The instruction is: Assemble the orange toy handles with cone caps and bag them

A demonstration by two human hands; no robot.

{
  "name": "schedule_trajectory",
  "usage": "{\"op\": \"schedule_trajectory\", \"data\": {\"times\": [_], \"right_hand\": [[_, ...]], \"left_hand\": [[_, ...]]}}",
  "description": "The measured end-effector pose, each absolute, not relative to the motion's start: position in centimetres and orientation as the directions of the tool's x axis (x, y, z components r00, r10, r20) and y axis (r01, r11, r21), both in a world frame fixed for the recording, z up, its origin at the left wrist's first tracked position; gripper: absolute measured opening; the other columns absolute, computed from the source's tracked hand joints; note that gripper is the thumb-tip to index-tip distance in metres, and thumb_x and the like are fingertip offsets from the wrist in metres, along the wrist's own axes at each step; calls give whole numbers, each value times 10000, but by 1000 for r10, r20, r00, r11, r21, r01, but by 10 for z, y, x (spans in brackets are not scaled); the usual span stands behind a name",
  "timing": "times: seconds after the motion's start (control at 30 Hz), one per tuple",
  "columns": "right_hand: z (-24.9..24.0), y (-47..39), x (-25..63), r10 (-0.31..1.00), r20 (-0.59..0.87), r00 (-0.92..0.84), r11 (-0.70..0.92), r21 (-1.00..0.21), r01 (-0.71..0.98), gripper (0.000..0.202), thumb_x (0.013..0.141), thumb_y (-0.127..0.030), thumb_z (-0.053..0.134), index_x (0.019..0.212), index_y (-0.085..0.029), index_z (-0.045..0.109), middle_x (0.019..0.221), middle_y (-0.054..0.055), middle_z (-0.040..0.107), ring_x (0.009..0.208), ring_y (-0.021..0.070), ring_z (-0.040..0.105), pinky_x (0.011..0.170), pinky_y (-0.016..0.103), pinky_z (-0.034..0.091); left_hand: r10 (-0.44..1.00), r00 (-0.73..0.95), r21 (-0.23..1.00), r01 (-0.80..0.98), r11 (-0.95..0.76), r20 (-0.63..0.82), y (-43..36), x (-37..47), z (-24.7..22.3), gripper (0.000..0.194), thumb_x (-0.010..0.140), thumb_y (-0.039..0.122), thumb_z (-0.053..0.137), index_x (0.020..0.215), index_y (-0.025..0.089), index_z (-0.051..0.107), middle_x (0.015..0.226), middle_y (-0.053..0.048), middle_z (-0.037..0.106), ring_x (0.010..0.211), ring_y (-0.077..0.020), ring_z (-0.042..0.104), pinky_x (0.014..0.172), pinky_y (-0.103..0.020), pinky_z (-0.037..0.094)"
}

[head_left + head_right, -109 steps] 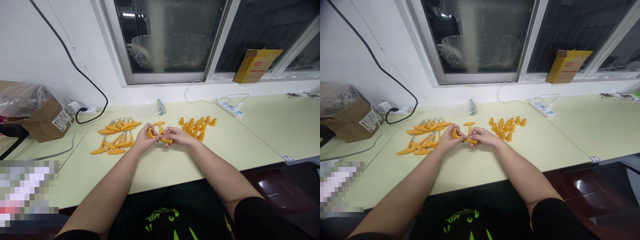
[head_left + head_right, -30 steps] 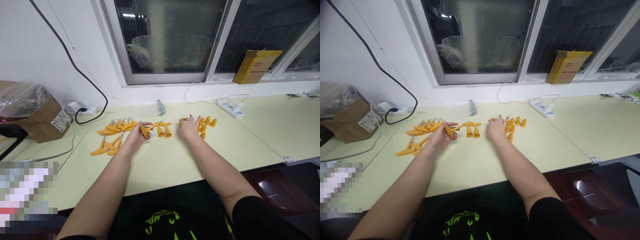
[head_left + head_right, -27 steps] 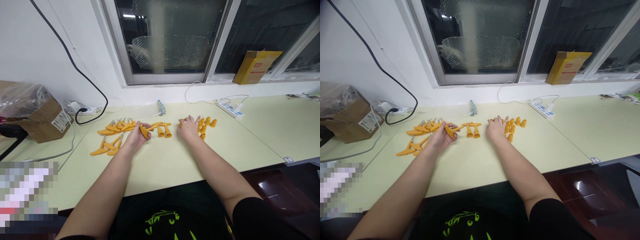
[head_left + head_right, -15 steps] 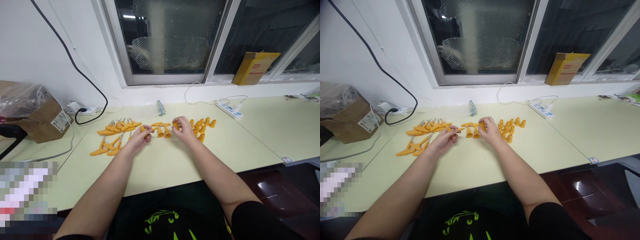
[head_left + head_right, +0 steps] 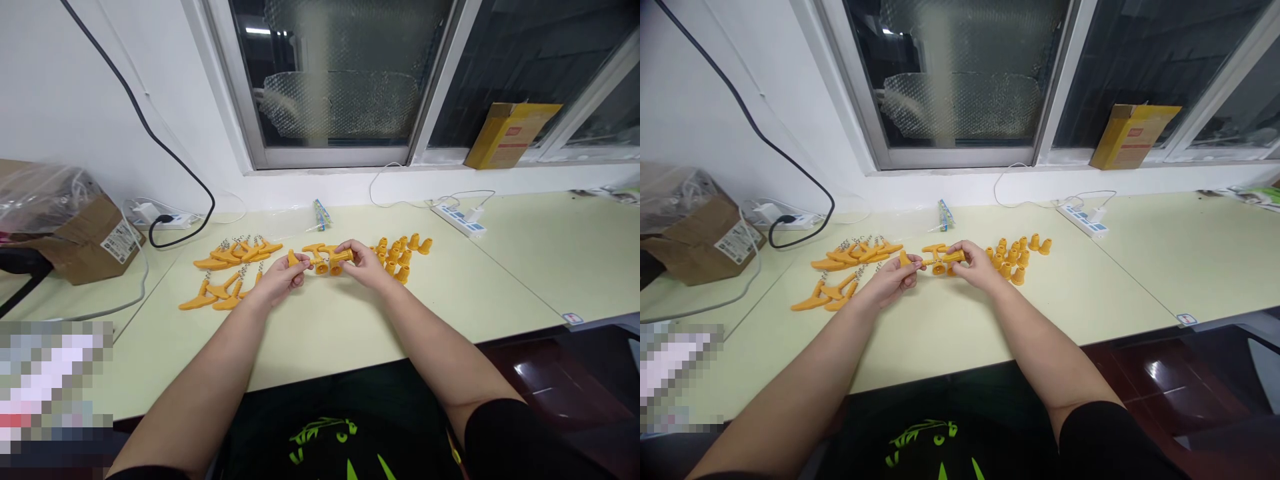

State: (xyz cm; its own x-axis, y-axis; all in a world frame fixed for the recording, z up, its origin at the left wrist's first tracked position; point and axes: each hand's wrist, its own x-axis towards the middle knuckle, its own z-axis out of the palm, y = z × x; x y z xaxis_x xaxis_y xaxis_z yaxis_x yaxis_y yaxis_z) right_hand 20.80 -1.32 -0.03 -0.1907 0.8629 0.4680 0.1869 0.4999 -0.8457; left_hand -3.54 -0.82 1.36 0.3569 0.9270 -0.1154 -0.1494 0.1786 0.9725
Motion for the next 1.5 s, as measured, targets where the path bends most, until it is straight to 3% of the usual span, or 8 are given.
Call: {"op": "schedule_trajectory", "data": {"times": [0.43, 0.6, 0.7, 0.83, 1.13, 1.23, 1.4, 1.5], "right_hand": [[-2, -17, 200, 798, 528, -291, 596, -764, 246, 192, 838, -261, 673, 1021, -211, 700, 1086, 81, 682, 1060, 227, 651, 931, 384, 520], [1, -23, 196, 901, 332, -279, 371, -923, 100, 320, 801, -364, 756, 1066, -201, 684, 1059, 75, 720, 933, 213, 689, 856, 367, 549], [2, -27, 192, 934, 230, -275, 244, -970, 19, 344, 775, -404, 794, 1034, -210, 676, 890, 36, 723, 773, 190, 678, 745, 341, 563], [6, -26, 188, 946, 127, -300, 120, -992, -39, 313, 785, -451, 789, 930, -207, 656, 693, -2, 677, 560, 145, 610, 593, 304, 554], [7, -22, 189, 884, -190, -427, -255, -962, -99, 362, 846, -540, 711, 878, -205, 576, 586, -19, 645, 400, 104, 526, 399, 219, 449], [8, -25, 191, 898, -123, -422, -152, -988, -37, 365, 880, -572, 650, 940, -226, 551, 605, -31, 633, 425, 124, 536, 422, 240, 460], [9, -31, 193, 885, 371, -281, 425, -891, 162, 327, 817, -408, 748, 1056, -233, 611, 1106, 60, 690, 966, 193, 667, 840, 338, 569], [5, -29, 193, 891, 358, -279, 409, -900, 149, 307, 827, -399, 740, 1057, -221, 643, 1065, 59, 703, 909, 190, 673, 845, 354, 561]], "left_hand": [[915, 340, 939, -186, 291, -216, -14, -26, 13, 461, 678, 400, 919, 989, 154, 684, 852, -25, 672, 502, -20, 448, 473, -179, 337], [934, 332, 968, -161, 195, -133, -16, -23, 10, 490, 628, 389, 952, 928, 170, 633, 707, 27, 611, 542, -66, 535, 544, -207, 419], [950, 311, 988, -150, 50, -1, -18, -21, 11, 492, 607, 381, 961, 921, 176, 642, 745, 10, 635, 664, -126, 620, 675, -272, 511], [946, 278, 985, -87, -146, 165, -19, -21, 11, 416, 644, 390, 938, 886, 172, 679, 965, -75, 712, 835, -194, 667, 840, -372, 549], [926, 277, 963, 2, -269, 258, -24, -21, 15, 344, 654, 399, 931, 831, 184, 728, 985, -117, 750, 992, -283, 697, 943, -430, 527], [935, 259, 966, 21, -256, 242, -23, -20, 15, 342, 667, 397, 925, 843, 186, 722, 986, -111, 754, 994, -283, 695, 935, -433, 532], [965, 211, 986, -91, -142, 158, -17, -22, 11, 386, 680, 394, 925, 867, 173, 669, 883, -69, 723, 842, -208, 684, 853, -386, 556], [964, 236, 984, -151, -90, 125, -16, -24, 10, 400, 686, 401, 924, 856, 172, 644, 802, -39, 688, 784, -184, 669, 838, -382, 561]]}}
